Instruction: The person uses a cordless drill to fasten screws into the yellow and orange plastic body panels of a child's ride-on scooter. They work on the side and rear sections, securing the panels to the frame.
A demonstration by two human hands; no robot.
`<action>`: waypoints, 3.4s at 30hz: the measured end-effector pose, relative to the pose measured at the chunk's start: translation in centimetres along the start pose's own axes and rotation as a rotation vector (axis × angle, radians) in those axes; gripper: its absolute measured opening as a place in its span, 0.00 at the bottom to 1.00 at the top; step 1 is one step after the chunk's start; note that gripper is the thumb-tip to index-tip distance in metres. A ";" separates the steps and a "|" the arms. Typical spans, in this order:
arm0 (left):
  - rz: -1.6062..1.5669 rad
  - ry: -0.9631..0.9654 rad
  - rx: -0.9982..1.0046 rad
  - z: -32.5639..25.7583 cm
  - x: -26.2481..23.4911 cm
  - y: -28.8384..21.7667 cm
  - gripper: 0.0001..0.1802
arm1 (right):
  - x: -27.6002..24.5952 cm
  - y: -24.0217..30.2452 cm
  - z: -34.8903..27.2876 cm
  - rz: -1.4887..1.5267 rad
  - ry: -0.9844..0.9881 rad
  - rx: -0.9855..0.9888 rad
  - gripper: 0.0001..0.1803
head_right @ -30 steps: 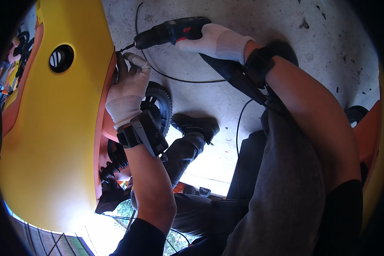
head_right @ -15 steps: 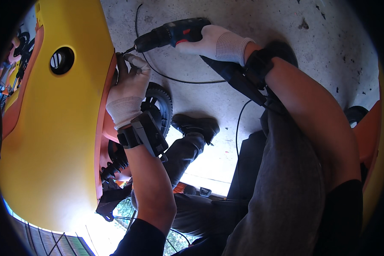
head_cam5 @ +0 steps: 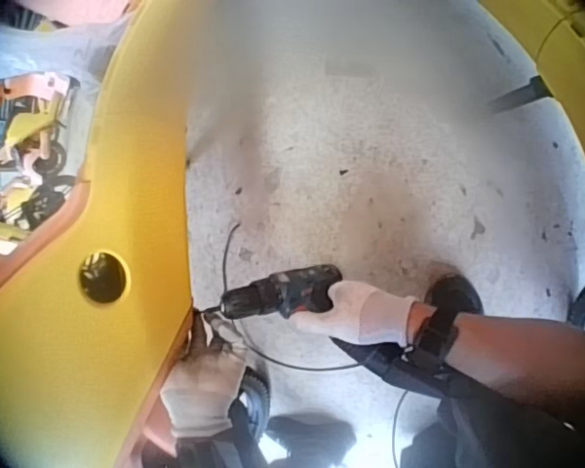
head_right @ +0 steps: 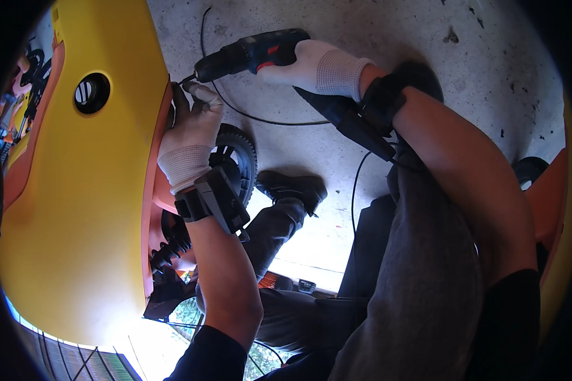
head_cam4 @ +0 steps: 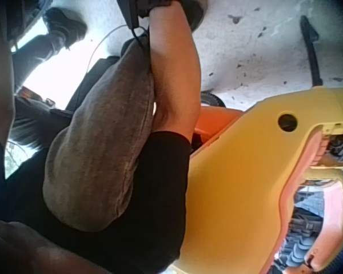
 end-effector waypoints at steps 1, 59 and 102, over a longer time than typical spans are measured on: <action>-0.003 0.002 -0.003 0.0 0.0 0.1 0.28 | 0.1 0.0 0.0 0.008 0.008 0.001 0.45; 0.509 0.099 -0.049 -7.4 -7.2 1.9 0.16 | 3.3 1.3 -1.5 0.101 -0.115 0.184 0.31; 0.556 -0.137 -0.381 0.5 -25.1 15.8 0.18 | -14.1 0.2 2.9 -0.678 -0.638 0.052 0.11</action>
Point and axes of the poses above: each hand's wrist, its own z-axis towards the middle knuckle, its own x-axis out of the palm, y = z × x, the point moved 6 cm from there along z, towards the middle knuckle, and after that the axes turned 10 degrees about -x, right-handed, at the moved point
